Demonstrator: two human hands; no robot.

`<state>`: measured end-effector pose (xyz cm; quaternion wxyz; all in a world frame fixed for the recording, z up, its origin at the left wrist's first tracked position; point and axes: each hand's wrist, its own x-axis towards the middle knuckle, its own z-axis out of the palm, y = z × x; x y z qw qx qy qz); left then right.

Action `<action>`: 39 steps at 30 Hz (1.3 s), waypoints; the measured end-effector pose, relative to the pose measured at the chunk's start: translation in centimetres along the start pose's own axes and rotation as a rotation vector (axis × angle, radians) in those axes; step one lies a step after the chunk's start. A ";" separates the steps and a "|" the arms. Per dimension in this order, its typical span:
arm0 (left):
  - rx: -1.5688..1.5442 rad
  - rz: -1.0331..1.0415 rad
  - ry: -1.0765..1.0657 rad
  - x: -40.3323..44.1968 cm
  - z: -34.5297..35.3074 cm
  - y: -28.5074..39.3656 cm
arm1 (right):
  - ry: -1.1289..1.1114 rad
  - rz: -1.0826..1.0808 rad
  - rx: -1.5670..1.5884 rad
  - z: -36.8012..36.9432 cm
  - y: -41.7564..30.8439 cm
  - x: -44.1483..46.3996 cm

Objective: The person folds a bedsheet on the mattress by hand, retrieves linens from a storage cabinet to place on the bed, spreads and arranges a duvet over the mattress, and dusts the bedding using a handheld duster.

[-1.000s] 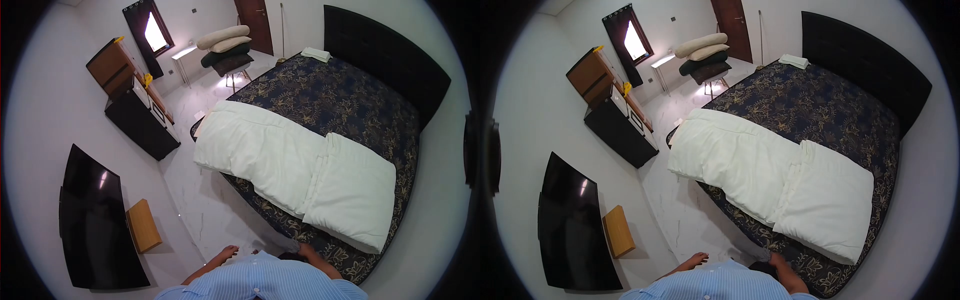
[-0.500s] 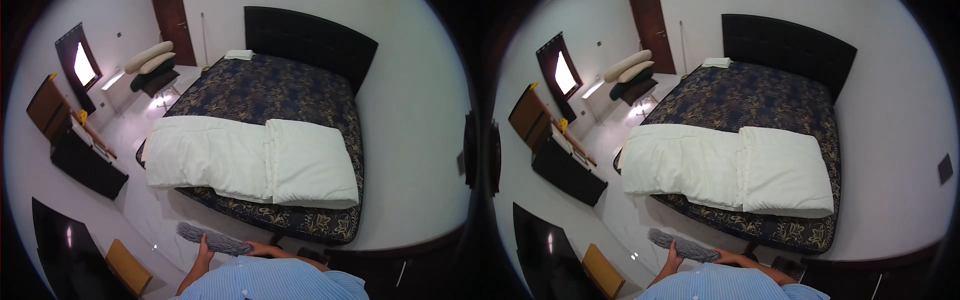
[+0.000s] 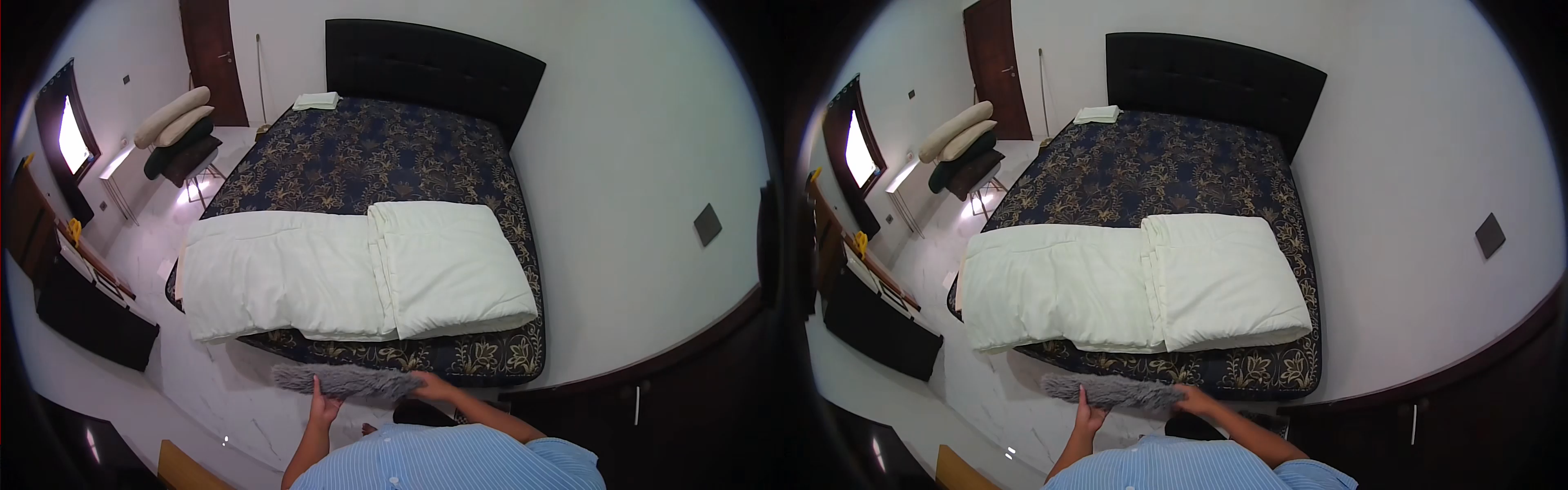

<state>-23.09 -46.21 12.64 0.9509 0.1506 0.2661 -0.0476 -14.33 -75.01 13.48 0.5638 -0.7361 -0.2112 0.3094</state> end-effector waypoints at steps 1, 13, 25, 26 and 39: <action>0.016 -0.015 -0.018 0.4 1.2 -0.3 | 0.047 0.014 0.050 -2.1 -0.5 0.4; 0.245 -0.211 0.127 5.3 -0.5 -0.5 | 1.486 0.252 0.507 -27.4 7.2 3.2; 0.339 -0.193 0.381 14.6 -0.8 -1.6 | -0.292 -0.127 -0.016 -9.9 1.7 10.9; 0.376 -0.201 0.411 15.2 -2.1 -1.9 | -0.151 -0.128 -0.061 -11.7 1.0 11.3; 1.498 -0.138 0.387 11.3 -16.1 1.6 | 1.232 0.110 0.226 -33.3 11.0 19.2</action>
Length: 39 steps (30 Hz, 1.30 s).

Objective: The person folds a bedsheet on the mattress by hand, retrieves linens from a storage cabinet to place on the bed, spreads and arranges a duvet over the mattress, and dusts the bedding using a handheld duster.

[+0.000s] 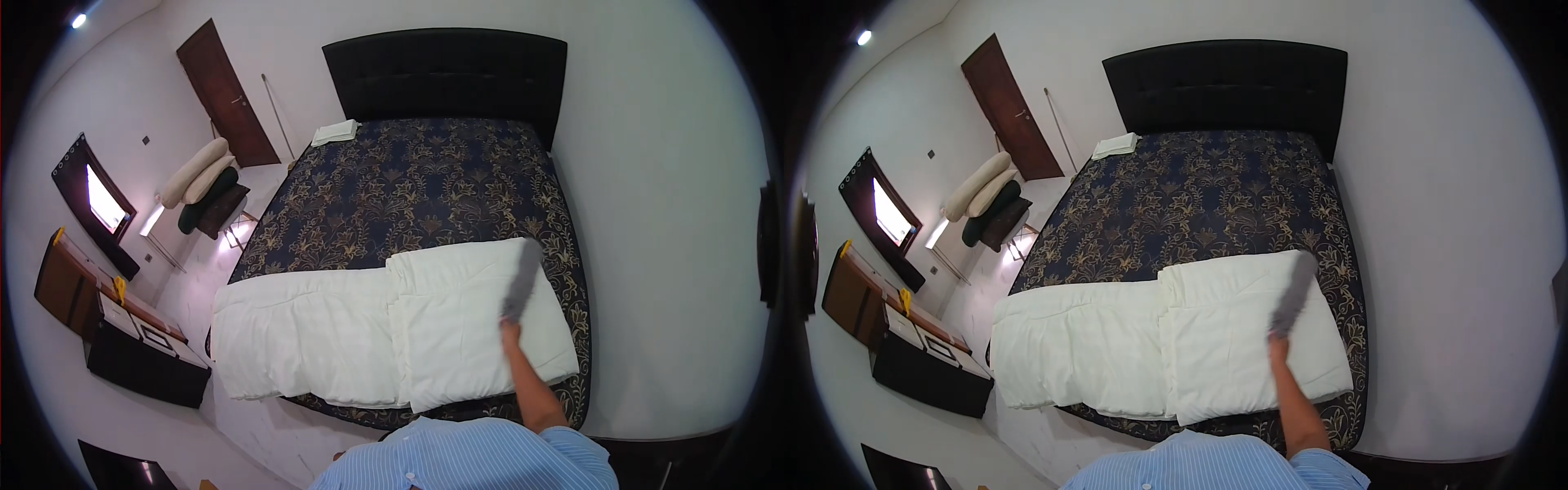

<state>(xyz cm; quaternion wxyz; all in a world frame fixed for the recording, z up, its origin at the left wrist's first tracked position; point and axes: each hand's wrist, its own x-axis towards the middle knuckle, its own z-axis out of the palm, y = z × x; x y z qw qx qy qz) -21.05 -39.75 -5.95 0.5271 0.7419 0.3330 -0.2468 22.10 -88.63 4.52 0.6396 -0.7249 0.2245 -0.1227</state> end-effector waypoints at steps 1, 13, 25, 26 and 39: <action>0.072 0.017 -0.036 0.6 0.0 -0.1 | -0.191 0.026 -0.265 1.6 -1.6 -3.0; -0.167 0.155 0.032 -0.3 4.9 14.6 | -1.189 -0.014 -0.088 5.3 -8.2 -16.2; -0.396 -0.373 0.118 -1.4 2.0 4.8 | -1.303 -0.011 -0.372 1.7 -4.3 -19.9; -0.189 -0.215 0.126 -0.1 1.9 -0.2 | -1.592 -0.218 -0.595 1.8 -7.0 -22.7; 0.310 -0.483 0.202 -5.6 -5.0 0.2 | -0.632 0.193 0.103 15.5 -14.9 -17.3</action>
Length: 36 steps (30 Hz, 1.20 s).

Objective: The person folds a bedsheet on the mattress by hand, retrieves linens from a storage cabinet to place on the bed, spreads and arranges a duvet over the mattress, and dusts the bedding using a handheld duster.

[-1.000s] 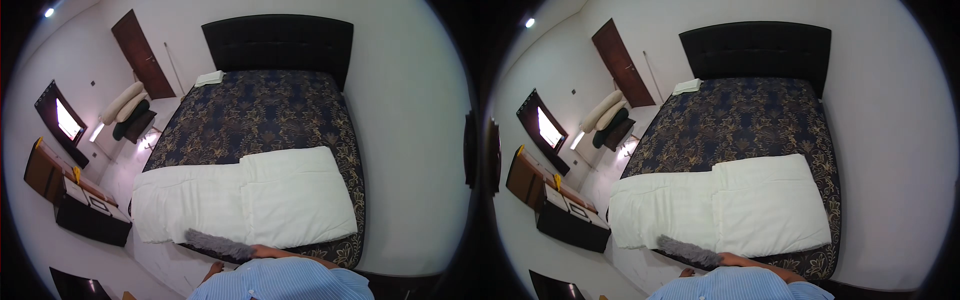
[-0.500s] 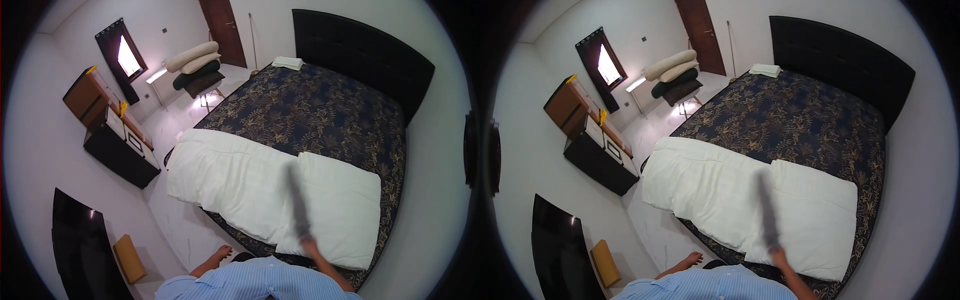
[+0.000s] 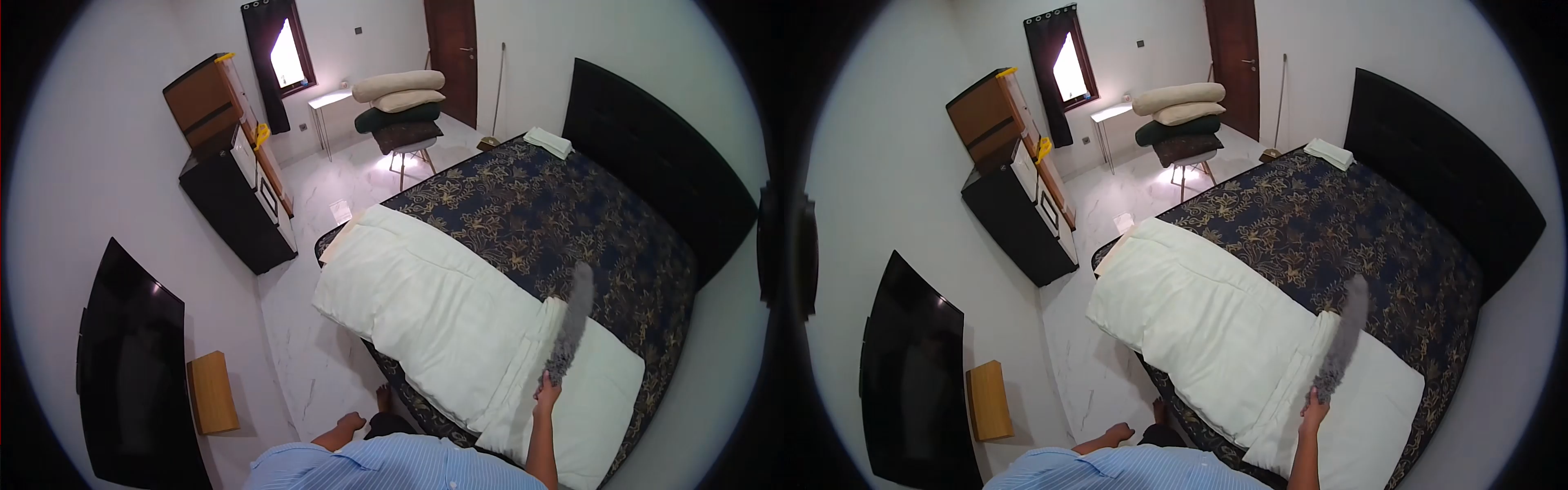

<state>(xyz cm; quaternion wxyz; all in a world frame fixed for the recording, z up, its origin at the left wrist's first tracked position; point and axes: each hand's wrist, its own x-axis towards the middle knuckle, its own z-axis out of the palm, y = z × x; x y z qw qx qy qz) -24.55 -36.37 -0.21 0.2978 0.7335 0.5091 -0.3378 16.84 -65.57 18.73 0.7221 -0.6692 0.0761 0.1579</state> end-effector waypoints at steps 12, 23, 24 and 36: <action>-0.261 0.169 0.012 10.2 -12.8 -2.6 | -0.504 -0.187 -0.367 15.0 8.6 -13.6; -1.407 -0.029 -0.135 16.9 -24.8 -4.5 | -0.072 -0.260 -0.308 23.3 11.9 -9.8; -1.456 -0.049 -0.104 17.7 -25.3 -3.8 | -0.076 -0.309 -0.417 20.9 16.3 -8.8; -2.172 0.245 -0.157 25.8 -26.4 2.2 | -0.229 0.016 -0.507 21.1 15.6 -12.4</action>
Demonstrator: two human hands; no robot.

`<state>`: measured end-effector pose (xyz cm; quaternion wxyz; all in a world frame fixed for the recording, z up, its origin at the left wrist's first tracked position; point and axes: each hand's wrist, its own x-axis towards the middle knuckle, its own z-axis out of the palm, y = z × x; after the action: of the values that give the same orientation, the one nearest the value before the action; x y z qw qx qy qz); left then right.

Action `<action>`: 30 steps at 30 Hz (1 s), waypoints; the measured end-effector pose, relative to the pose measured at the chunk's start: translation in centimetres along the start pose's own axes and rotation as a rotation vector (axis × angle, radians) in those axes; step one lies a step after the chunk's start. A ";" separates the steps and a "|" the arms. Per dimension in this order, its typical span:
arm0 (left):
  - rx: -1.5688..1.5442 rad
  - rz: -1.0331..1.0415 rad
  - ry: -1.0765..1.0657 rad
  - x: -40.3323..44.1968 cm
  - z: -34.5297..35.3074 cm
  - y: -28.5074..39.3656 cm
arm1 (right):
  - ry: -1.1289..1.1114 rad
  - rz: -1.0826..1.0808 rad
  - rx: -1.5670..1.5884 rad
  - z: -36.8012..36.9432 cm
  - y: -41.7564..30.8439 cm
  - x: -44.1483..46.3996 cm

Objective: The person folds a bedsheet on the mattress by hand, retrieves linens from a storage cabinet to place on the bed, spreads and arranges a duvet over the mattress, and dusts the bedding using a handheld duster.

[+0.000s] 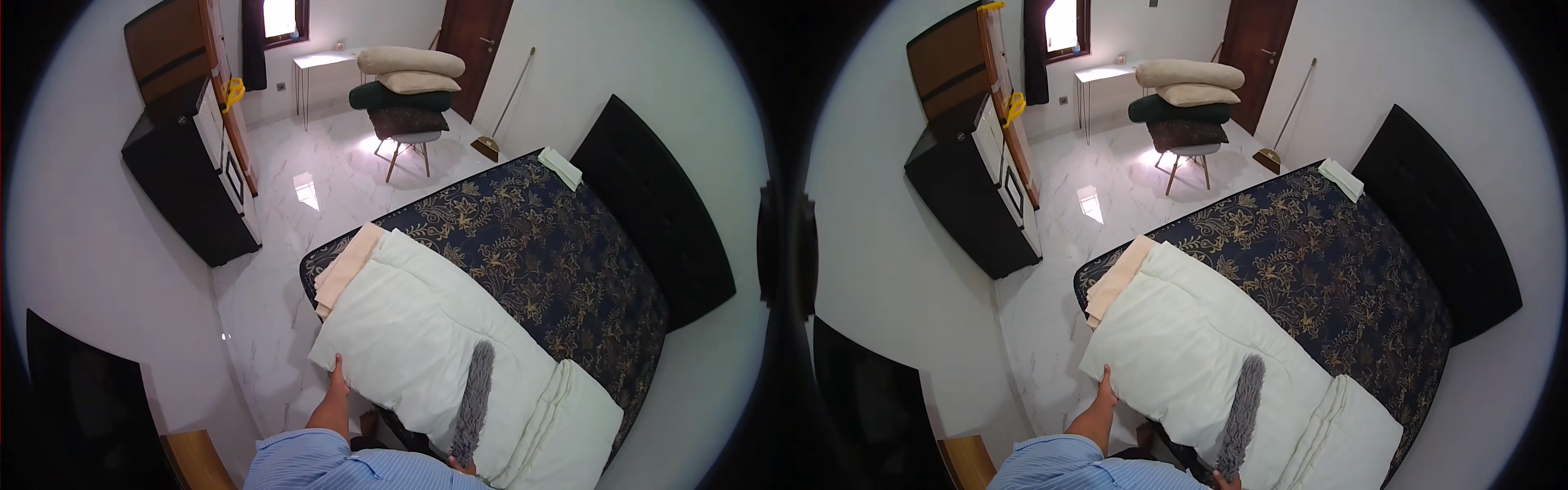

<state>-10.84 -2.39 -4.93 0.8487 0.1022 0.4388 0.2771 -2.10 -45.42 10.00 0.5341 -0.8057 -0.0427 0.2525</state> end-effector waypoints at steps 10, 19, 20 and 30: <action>-0.247 0.020 -0.115 -3.5 2.4 6.1 | -0.219 0.482 0.111 2.1 3.8 3.6; 0.104 0.396 -0.009 -9.7 10.2 14.8 | -0.251 0.352 -0.249 2.8 5.0 4.9; 0.101 0.387 -0.013 -10.9 11.9 15.4 | -0.250 0.353 -0.242 2.8 4.0 4.8; 0.316 0.659 0.189 -6.8 5.7 15.5 | -0.208 0.415 0.071 4.0 -2.2 3.2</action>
<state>-15.33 6.98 9.54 0.6436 0.3415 0.4961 0.4723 -0.68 -40.05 9.54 0.4915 -0.7477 0.0778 0.4398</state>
